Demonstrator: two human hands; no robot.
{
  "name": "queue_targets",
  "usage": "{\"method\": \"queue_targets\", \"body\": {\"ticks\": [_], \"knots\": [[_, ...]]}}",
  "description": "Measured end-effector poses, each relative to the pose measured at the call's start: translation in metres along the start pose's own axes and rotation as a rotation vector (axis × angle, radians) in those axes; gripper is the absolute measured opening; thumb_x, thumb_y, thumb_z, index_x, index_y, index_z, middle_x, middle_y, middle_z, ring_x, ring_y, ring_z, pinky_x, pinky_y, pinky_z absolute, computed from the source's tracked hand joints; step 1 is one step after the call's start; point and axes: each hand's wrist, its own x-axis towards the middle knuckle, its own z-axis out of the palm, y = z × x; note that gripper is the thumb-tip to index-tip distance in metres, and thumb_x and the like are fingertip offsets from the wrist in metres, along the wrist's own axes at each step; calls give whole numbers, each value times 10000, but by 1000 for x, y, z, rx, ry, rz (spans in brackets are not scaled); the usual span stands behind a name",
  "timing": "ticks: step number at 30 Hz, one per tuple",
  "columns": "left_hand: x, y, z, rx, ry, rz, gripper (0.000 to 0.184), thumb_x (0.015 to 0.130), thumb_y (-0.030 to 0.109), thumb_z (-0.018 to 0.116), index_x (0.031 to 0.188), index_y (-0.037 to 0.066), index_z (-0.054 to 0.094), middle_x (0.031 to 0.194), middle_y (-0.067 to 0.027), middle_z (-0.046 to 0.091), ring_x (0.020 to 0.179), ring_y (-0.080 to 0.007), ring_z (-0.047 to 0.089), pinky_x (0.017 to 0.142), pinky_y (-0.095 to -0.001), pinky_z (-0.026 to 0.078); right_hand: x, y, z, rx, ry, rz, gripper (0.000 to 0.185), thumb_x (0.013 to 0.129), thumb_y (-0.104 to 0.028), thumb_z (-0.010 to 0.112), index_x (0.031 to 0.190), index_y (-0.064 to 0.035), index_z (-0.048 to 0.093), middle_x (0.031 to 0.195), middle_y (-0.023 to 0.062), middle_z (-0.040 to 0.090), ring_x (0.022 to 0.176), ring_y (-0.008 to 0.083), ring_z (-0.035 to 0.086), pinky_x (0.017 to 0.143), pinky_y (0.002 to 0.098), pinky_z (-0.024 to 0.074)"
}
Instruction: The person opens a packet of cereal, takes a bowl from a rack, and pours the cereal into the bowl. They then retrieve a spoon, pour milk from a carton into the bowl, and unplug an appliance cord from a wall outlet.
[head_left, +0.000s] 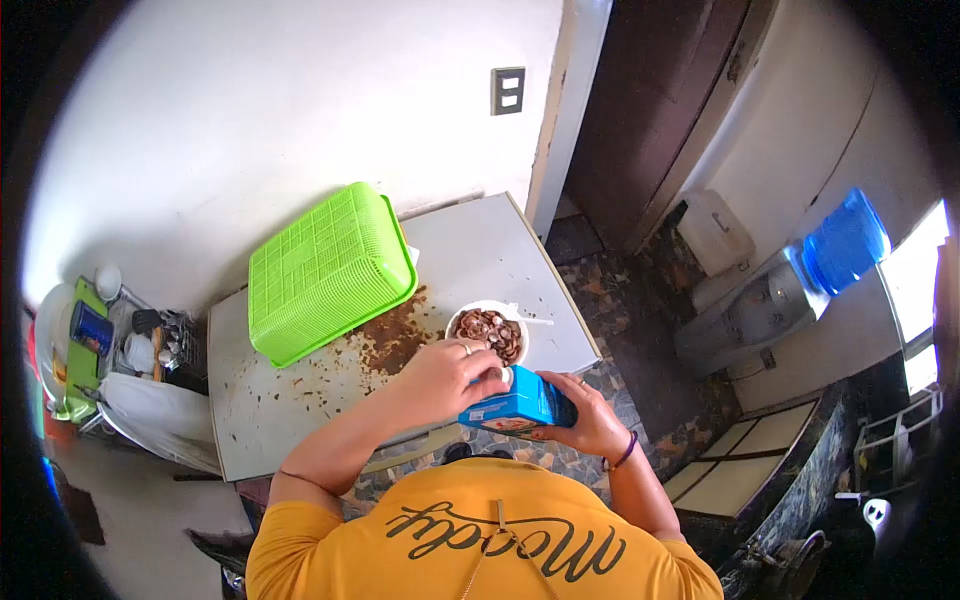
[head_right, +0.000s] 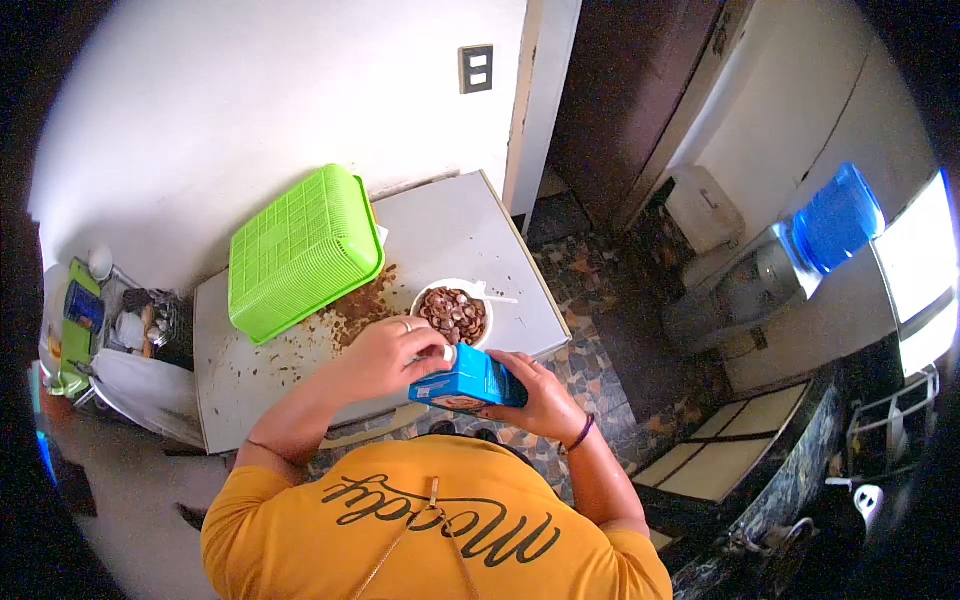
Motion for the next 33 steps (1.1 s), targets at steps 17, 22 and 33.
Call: {"method": "queue_targets", "body": {"ticks": [17, 22, 33], "knots": [[-14, -6, -2, 25, 218, 249, 225, 852, 215, 671, 939, 34, 569, 858, -113, 618, 776, -289, 613, 702, -389, 507, 21, 6, -2, 344, -277, -12, 740, 741, -191, 802, 1340, 41, 433, 1225, 210, 570, 1151, 268, 550, 988, 391, 420], [-24, -9, -21, -142, 342, 88, 194, 882, 132, 619, 1041, 26, 590, 951, -121, 614, 807, -236, 607, 740, -337, 500, 37, 23, -24, 804, -124, 21, 652, 781, -131, 744, 1333, 34, 438, 1241, 140, 571, 1142, 216, 542, 999, 374, 414], [-83, -107, 94, -872, 435, -523, 406, 942, 112, 560, 1310, 9, 422, 1059, -79, 555, 790, -115, 582, 707, -287, 550, 224, 69, -23, 176, 527, -23, 657, 666, -100, 816, 1185, 33, 436, 1082, 164, 601, 1007, 222, 594, 863, 354, 492]]}}
